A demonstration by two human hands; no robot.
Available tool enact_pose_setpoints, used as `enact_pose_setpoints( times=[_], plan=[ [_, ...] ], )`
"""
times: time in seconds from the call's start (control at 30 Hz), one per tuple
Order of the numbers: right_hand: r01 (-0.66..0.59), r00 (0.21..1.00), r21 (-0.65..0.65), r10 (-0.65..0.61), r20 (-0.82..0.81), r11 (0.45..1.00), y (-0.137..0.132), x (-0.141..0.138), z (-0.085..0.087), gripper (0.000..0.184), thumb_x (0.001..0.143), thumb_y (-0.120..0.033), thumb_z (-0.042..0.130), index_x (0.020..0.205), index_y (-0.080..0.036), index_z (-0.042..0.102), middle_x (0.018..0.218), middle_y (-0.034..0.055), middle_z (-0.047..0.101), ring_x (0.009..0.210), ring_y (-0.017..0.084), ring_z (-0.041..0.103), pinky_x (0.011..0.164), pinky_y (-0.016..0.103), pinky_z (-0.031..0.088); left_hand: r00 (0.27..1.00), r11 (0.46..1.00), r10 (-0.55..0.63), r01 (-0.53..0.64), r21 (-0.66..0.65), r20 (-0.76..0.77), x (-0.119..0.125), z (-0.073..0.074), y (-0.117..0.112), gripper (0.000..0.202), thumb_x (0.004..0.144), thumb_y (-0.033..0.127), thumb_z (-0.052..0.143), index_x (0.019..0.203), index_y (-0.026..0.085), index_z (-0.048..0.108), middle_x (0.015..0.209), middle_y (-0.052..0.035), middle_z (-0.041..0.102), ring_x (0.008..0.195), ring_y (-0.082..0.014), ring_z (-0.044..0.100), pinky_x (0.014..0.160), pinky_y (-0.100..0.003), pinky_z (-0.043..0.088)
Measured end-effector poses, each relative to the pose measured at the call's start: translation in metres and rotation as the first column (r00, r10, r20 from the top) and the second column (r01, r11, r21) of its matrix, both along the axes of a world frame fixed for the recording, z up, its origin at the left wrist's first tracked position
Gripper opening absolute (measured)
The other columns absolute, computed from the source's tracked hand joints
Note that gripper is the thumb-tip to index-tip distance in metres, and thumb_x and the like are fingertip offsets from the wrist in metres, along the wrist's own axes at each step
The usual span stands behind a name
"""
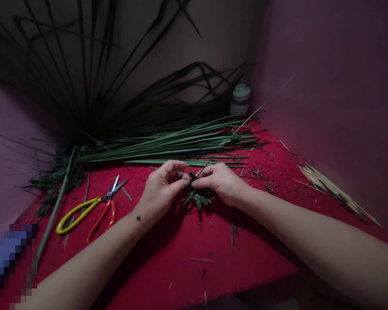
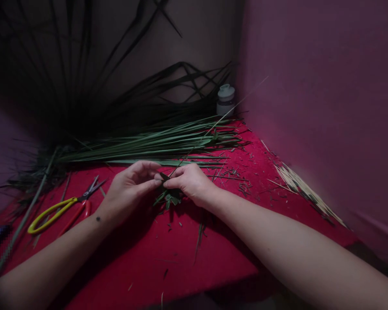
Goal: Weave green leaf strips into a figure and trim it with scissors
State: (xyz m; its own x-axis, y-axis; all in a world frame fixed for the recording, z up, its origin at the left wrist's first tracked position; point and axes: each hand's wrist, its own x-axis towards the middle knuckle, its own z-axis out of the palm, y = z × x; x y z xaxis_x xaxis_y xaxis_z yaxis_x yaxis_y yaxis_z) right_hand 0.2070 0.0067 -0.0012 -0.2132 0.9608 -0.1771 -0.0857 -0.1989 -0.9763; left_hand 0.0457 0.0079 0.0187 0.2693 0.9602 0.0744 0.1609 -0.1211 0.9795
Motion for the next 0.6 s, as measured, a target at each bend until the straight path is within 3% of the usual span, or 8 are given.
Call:
enact_pose_setpoints(
  times=[0.23,0.5,0.6],
  plan=[
    [-0.021,0.995,0.024,0.019,0.095,0.999,-0.0010,-0.0008,-0.0004,0.007,0.056,-0.016,0.071,0.054,-0.014,0.064,0.046,-0.0039,0.053,0.045,0.006,0.041,0.048,0.023,0.030,0.995,0.992,0.071,-0.063,-0.106,0.067,0.0017,0.0006,-0.0019,0.033,0.066,0.012,0.068,0.097,0.016,0.057,0.070,0.0034,0.062,0.063,-0.0081,0.056,0.061,-0.019,0.044],
    [-0.006,0.995,0.023,0.003,0.097,1.000,-0.0024,-0.0004,0.0029,0.011,0.057,-0.015,0.071,0.050,-0.014,0.062,0.045,-0.0038,0.051,0.044,0.006,0.038,0.045,0.023,0.026,0.990,0.988,0.113,-0.103,0.119,-0.086,0.0052,0.0016,-0.0097,0.033,0.071,0.016,0.064,0.102,0.017,0.055,0.075,0.0012,0.061,0.070,-0.0124,0.057,0.067,-0.024,0.045],
    [0.005,1.000,-0.007,-0.005,0.030,1.000,-0.0014,0.0002,0.0020,0.011,0.056,-0.015,0.071,0.051,-0.014,0.061,0.046,-0.0031,0.053,0.043,0.006,0.041,0.045,0.024,0.029,0.992,0.987,0.097,-0.085,0.139,-0.082,0.0053,0.0011,-0.0082,0.034,0.071,0.020,0.065,0.103,0.017,0.054,0.079,0.0000,0.062,0.073,-0.0137,0.059,0.069,-0.026,0.046]
  ],
)
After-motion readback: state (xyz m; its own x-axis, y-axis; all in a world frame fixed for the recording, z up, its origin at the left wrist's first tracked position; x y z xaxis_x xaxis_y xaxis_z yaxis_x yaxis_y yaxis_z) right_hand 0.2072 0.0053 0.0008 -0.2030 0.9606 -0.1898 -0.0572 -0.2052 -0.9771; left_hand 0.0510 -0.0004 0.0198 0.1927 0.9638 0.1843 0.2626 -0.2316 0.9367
